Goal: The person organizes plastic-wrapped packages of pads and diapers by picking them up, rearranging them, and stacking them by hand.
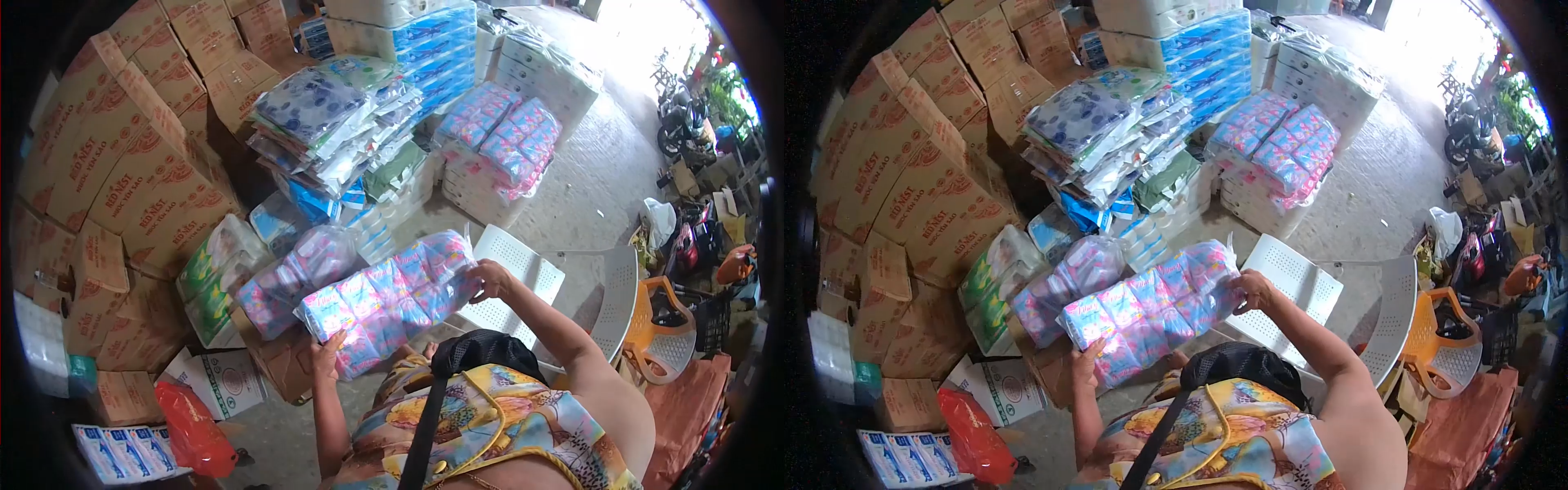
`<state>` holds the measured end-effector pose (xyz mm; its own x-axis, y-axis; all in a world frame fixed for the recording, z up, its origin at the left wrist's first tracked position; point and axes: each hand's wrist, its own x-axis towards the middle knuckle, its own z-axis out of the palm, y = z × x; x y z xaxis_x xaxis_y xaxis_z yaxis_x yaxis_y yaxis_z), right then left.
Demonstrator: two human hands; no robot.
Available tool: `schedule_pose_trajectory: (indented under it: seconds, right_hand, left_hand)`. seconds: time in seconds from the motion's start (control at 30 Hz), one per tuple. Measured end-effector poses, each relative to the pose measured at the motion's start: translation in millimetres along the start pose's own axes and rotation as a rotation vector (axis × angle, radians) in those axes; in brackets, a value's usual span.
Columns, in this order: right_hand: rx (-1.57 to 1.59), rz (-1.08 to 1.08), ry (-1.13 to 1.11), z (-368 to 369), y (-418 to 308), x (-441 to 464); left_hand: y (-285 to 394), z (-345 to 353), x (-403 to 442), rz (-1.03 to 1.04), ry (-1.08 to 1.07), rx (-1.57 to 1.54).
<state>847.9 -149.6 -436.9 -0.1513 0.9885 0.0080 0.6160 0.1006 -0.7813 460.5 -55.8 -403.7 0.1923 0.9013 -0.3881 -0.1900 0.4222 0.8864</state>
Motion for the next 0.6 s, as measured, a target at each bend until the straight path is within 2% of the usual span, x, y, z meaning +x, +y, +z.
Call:
schedule_pose_trajectory:
  seconds: [0.17, 0.2, 0.3, 0.33, 0.37, 0.43, 0.47, 0.53, 0.57, 0.6]
  right_hand:
    - [-0.02, -0.06, -0.012, 3, -8, 19]
    - [-0.029, 0.019, -0.06, 1, -11, 27]
    - [-0.13, -0.039, -0.051, -7, -25, 43]
    - [0.17, 0.181, -0.115, 1, -12, 48]
    - [0.162, 0.169, -0.12, 7, -10, 53]
    - [0.865, 0.579, 0.118, 10, -14, 65]
    - [0.862, 0.573, 0.111, 10, -18, 71]
    - [1.228, 0.858, 0.313, 7, -49, 82]
    - [1.235, 0.857, 0.316, 14, -27, 81]
    - [1.099, 0.694, 0.17, 20, 8, 78]
  left_hand:
    - [7, -10, 1, -0.076, 0.047, 0.054]
    - [12, -10, 0, -0.074, 0.055, 0.051]
    - [25, -14, 5, -0.02, 0.075, 0.03]
    - [26, -19, 11, -0.016, 0.054, 0.015]
    - [29, -22, 15, -0.012, 0.034, 0.002]
    - [34, -23, 22, 0.028, 0.042, -0.016]
    - [36, -24, 24, 0.053, 0.043, -0.022]
    - [40, -27, 27, 0.064, 0.036, 0.02]
    - [41, -28, 28, 0.072, 0.02, 0.062]
    - [43, -28, 28, 0.071, 0.014, 0.067]
